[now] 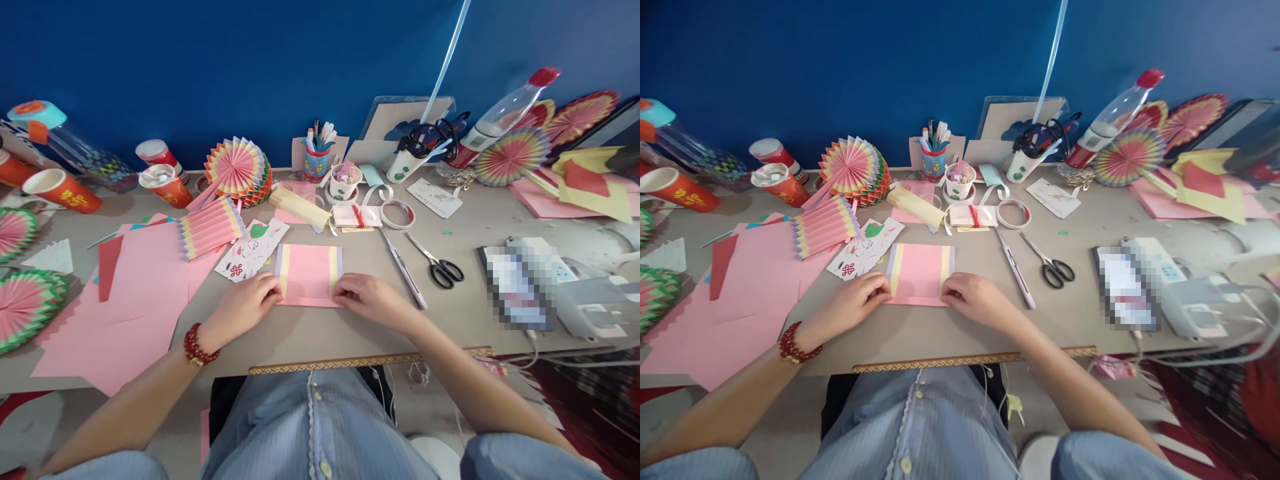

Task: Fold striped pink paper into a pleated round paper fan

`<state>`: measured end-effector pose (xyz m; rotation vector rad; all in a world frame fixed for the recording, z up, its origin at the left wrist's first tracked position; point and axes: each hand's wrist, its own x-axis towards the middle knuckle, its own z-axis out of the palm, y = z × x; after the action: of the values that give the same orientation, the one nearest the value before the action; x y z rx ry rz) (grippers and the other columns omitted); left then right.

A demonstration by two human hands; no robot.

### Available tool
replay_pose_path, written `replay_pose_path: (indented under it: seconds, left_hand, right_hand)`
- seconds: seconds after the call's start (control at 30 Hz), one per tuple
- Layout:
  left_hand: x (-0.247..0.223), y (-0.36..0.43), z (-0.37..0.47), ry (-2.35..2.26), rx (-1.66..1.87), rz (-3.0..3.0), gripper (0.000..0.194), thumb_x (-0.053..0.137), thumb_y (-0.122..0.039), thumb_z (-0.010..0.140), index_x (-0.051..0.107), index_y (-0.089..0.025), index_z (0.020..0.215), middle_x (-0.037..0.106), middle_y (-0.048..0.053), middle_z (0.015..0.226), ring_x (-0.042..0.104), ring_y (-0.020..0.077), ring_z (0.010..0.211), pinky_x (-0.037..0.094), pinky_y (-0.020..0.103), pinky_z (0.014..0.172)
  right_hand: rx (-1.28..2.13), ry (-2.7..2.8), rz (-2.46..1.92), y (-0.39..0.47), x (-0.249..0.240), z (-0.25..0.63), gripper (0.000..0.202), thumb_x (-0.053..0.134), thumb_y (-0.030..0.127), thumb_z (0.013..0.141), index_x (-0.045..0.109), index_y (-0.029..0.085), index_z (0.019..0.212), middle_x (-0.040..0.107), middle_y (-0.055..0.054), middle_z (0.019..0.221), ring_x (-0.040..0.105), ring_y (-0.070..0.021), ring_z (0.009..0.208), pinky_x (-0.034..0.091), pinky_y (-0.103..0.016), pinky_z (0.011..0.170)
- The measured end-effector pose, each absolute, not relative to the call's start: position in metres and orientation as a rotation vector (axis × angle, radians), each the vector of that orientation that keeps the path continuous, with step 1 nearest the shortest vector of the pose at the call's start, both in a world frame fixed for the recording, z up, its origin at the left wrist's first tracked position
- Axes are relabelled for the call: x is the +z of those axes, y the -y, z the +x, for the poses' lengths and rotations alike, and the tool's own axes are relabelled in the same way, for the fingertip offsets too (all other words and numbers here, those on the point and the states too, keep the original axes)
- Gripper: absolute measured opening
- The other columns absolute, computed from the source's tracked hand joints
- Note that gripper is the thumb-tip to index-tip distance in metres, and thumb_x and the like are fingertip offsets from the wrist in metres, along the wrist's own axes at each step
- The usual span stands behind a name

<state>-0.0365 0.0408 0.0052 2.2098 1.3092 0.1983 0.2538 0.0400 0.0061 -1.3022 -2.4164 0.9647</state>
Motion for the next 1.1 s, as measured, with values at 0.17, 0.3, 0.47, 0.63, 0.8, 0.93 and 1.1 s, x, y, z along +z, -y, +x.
replay_pose_path:
  seconds: [0.17,0.3,0.47,0.63,0.8,0.93,1.1]
  left_hand:
    - [0.0048,-0.0404,-0.0361,-1.323,0.181,2.19,0.018,0.047,-0.029,0.098,0.056,-0.021,0.085,0.058,0.0,0.088,0.057,0.0157,0.074,0.038,0.028,0.067]
    - [0.0033,-0.0403,-0.0367,-1.326,0.185,2.188,0.016,0.048,-0.029,0.098,0.055,-0.021,0.085,0.059,0.0,0.089,0.057,0.0158,0.075,0.038,0.028,0.068]
    - [0.0021,-0.0399,-0.037,-1.326,0.203,2.195,0.016,0.047,-0.029,0.098,0.055,-0.021,0.086,0.059,0.0,0.09,0.057,0.0161,0.077,0.039,0.029,0.069]
    - [0.0033,-0.0407,-0.0366,-1.316,0.204,2.189,0.018,0.046,-0.029,0.097,0.057,-0.021,0.085,0.06,0.001,0.088,0.057,0.0162,0.075,0.039,0.029,0.067]
    - [0.0038,-0.0413,-0.0361,-1.317,0.195,2.195,0.017,0.047,-0.03,0.097,0.056,-0.021,0.086,0.06,0.0,0.088,0.058,0.0164,0.075,0.039,0.029,0.068]
    - [0.0045,-0.0406,-0.0358,-1.326,0.192,2.199,0.016,0.047,-0.028,0.097,0.056,-0.021,0.085,0.059,0.0,0.089,0.057,0.0163,0.075,0.039,0.029,0.067]
    - [0.0053,-0.0401,-0.036,-1.314,0.202,2.208,0.018,0.045,-0.029,0.097,0.056,-0.021,0.085,0.06,0.001,0.088,0.057,0.0167,0.076,0.04,0.029,0.068]
  right_hand:
    - [1.056,2.377,-1.286,-0.0397,0.0073,0.2549,0.017,0.051,0.009,0.087,0.063,0.021,0.087,0.064,0.0,0.084,0.055,-0.0135,0.073,0.04,-0.024,0.069]
    - [1.045,2.393,-1.283,-0.0402,0.0076,0.2539,0.017,0.051,0.007,0.086,0.061,0.02,0.084,0.062,0.0,0.082,0.054,-0.0133,0.071,0.039,-0.024,0.067]
    - [1.016,2.415,-1.262,-0.0393,0.0074,0.253,0.017,0.051,0.006,0.086,0.06,0.02,0.082,0.061,0.001,0.08,0.052,-0.0128,0.07,0.038,-0.024,0.067]
    - [0.996,2.438,-1.248,-0.04,0.0058,0.2538,0.017,0.05,0.007,0.086,0.059,0.021,0.082,0.061,0.0,0.081,0.053,-0.0136,0.071,0.039,-0.024,0.067]
    - [1.006,2.447,-1.233,-0.0406,0.0053,0.2537,0.017,0.05,0.007,0.087,0.059,0.021,0.082,0.062,0.0,0.082,0.054,-0.0143,0.072,0.039,-0.024,0.068]
    - [0.986,2.452,-1.233,-0.0394,0.0049,0.2535,0.017,0.049,0.008,0.089,0.057,0.021,0.082,0.062,0.0,0.083,0.054,-0.0149,0.074,0.04,-0.025,0.07]
    - [0.963,2.471,-1.229,-0.0381,0.0031,0.2544,0.017,0.048,0.007,0.09,0.056,0.021,0.083,0.061,-0.001,0.084,0.054,-0.0149,0.075,0.039,-0.025,0.07]
